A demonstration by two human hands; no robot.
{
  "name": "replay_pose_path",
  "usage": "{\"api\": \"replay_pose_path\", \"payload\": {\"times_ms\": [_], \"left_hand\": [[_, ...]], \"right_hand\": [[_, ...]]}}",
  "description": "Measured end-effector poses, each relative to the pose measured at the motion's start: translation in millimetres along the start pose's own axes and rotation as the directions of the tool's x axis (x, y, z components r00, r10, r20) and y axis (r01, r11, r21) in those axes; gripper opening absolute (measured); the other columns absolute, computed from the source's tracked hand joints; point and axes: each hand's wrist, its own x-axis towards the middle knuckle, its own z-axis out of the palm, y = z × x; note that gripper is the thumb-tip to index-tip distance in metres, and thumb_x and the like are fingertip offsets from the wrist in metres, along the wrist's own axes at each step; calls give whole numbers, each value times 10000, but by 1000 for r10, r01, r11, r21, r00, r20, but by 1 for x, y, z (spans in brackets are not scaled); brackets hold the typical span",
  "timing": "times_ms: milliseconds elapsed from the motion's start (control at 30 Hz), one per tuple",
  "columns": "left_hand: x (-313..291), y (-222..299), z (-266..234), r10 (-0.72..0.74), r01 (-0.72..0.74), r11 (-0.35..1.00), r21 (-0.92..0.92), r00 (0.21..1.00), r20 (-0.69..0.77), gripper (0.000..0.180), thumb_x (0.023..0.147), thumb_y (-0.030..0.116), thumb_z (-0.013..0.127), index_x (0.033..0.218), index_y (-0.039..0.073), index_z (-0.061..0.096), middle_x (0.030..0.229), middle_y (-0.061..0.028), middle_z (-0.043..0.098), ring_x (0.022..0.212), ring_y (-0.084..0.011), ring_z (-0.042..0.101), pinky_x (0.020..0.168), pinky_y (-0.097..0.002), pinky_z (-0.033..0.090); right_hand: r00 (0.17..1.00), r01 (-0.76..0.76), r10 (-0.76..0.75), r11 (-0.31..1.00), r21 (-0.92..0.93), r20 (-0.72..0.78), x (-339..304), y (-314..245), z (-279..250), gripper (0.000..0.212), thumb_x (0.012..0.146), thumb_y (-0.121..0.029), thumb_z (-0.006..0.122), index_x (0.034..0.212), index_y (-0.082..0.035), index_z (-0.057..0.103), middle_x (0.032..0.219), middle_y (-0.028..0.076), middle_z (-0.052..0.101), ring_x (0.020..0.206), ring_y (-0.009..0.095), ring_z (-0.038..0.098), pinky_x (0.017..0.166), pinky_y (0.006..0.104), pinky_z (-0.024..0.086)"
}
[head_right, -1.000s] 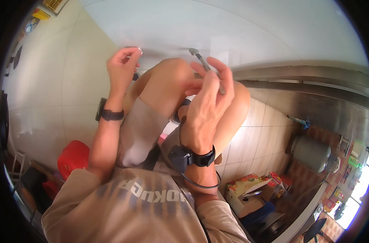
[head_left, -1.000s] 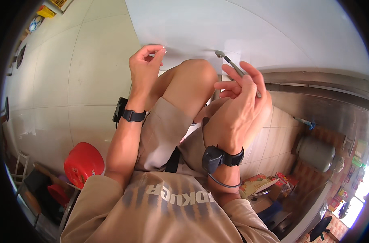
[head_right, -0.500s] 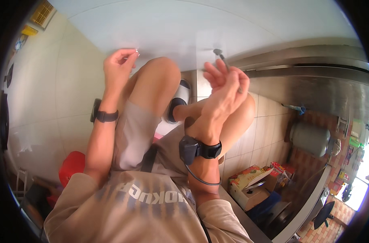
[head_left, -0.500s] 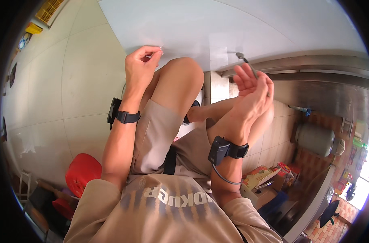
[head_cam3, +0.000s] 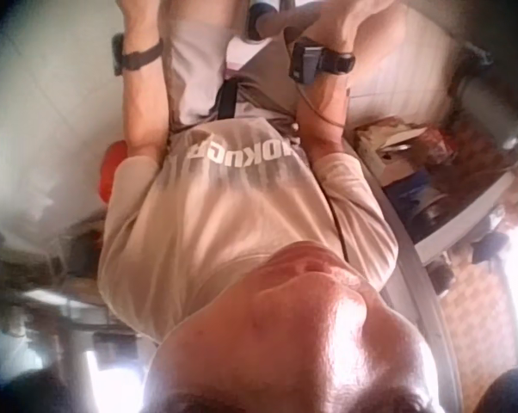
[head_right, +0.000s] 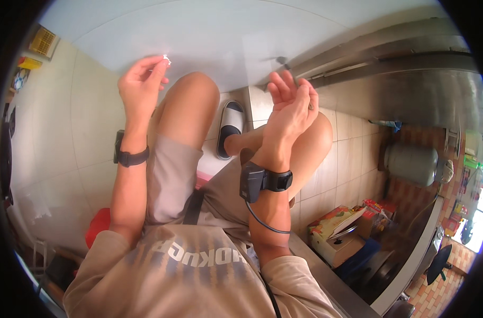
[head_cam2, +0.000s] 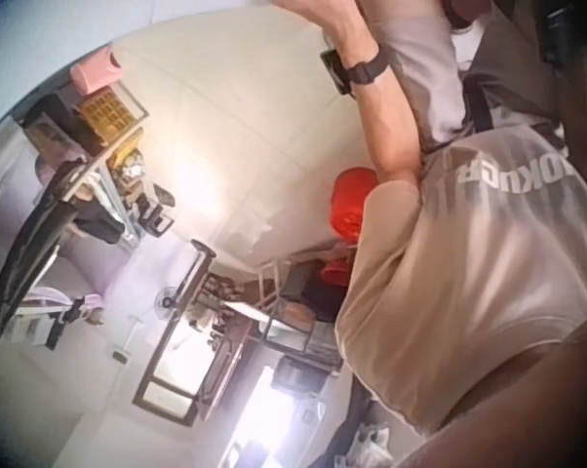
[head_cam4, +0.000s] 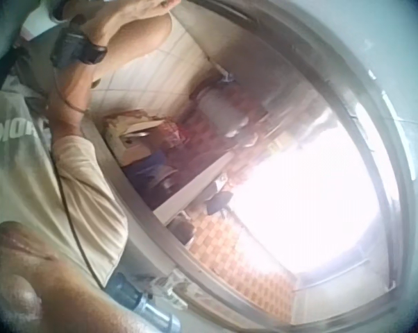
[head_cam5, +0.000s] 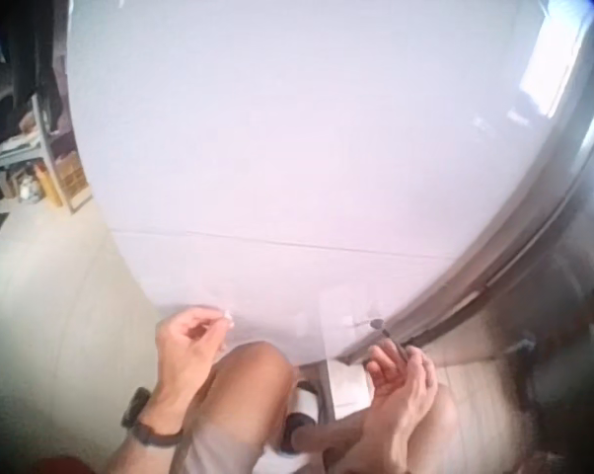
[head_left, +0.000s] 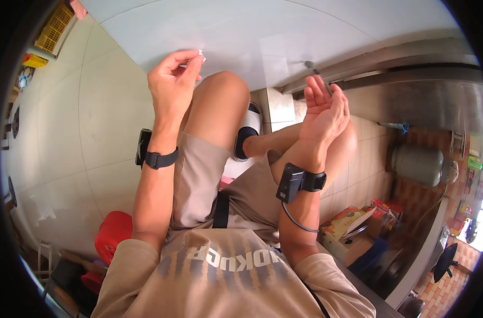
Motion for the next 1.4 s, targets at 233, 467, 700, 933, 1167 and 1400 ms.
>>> {"api": "replay_pose_path", "payload": {"times_ms": [233,467,700,933,1167,1400], "left_hand": [[-5,63,4,207,-205,978,-37,976,63,120,899,83,756,993,9,751,867,-51,753,656,-70,637,565,-202,476],[-26,149,-6,444,-452,891,33,884,145,90,899,51,746,983,23,758,858,-27,749,648,-56,616,571,-194,468],[-12,178,-8,497,-655,723,220,714,493,118,899,-14,721,1011,6,750,943,-71,759,730,-95,661,634,-209,489],[34,97,-37,127,-611,649,453,674,728,128,852,61,721,975,55,756,805,-89,736,626,-161,630,611,-293,510],[42,42,-86,-113,-583,426,692,725,680,123,857,109,691,954,72,756,780,-165,708,664,-314,663,634,-400,519],[42,40,-96,-163,-412,465,784,830,533,96,855,96,703,929,57,749,769,-149,709,616,-292,657,603,-384,506]], "right_hand": [[984,167,-164,985,42,-69,26,12,-14,324,1061,-210,456,1247,47,390,1207,310,586,969,381,713,788,382,606],[994,54,-47,996,70,-97,22,5,-16,319,1043,-177,482,1226,74,410,1208,305,585,930,374,724,778,372,611],[975,-77,118,974,-213,190,-19,5,-11,277,999,-137,471,1198,56,463,1126,230,668,849,271,735,696,322,560],[475,754,89,472,-457,875,-51,-11,16,135,919,-96,575,960,28,611,756,185,688,635,315,686,566,397,511],[-30,917,190,395,-49,981,-76,29,71,160,852,-92,643,947,21,582,689,102,575,606,293,644,508,397,493],[153,886,174,412,-213,973,-57,87,62,317,803,-38,631,1093,68,558,823,130,631,633,299,662,510,403,503]]}}
